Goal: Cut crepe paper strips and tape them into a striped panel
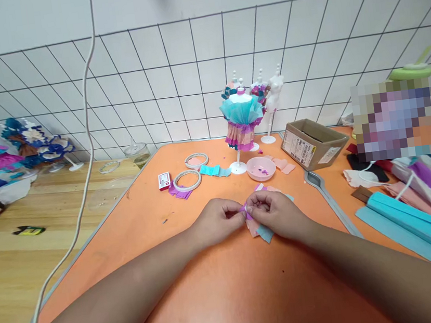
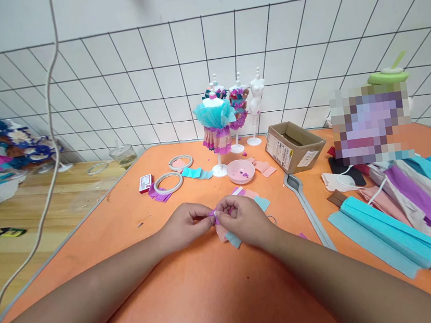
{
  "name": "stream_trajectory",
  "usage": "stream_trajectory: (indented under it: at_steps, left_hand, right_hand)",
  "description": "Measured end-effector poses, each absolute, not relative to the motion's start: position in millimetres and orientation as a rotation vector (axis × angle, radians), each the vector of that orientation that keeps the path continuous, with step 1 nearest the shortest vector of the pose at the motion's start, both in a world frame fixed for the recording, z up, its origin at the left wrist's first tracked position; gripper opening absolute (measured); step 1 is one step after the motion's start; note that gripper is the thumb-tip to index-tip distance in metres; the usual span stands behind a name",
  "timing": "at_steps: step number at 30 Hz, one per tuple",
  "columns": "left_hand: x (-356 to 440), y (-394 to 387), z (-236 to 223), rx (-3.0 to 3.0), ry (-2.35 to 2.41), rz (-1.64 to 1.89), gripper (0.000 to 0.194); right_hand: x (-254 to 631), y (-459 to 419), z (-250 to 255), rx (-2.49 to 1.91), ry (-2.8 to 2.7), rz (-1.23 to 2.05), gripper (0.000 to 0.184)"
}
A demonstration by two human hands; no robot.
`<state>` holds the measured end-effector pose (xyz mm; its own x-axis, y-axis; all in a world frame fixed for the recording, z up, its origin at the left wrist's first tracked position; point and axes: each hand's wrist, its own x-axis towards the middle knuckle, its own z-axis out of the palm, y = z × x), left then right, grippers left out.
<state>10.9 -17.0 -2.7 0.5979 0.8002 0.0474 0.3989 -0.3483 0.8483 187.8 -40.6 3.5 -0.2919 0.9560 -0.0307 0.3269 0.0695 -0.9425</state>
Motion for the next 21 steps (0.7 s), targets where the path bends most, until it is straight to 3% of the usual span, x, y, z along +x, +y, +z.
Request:
stream_trajectory:
  at_steps: [9,21]
  left_hand:
    - [8.3,-15.0,-0.5,1.940,0.895,0.605,0.036]
    - [10.9,-16.0,-1.8,1.944,0.958,0.603,0.031]
  right_hand:
    - [189.2,-41.6,7.2,-1.264,-1.644,1.416,0.014]
    - [187.3,-40.4,3.4,-1.305,-1.695,1.235,0.009]
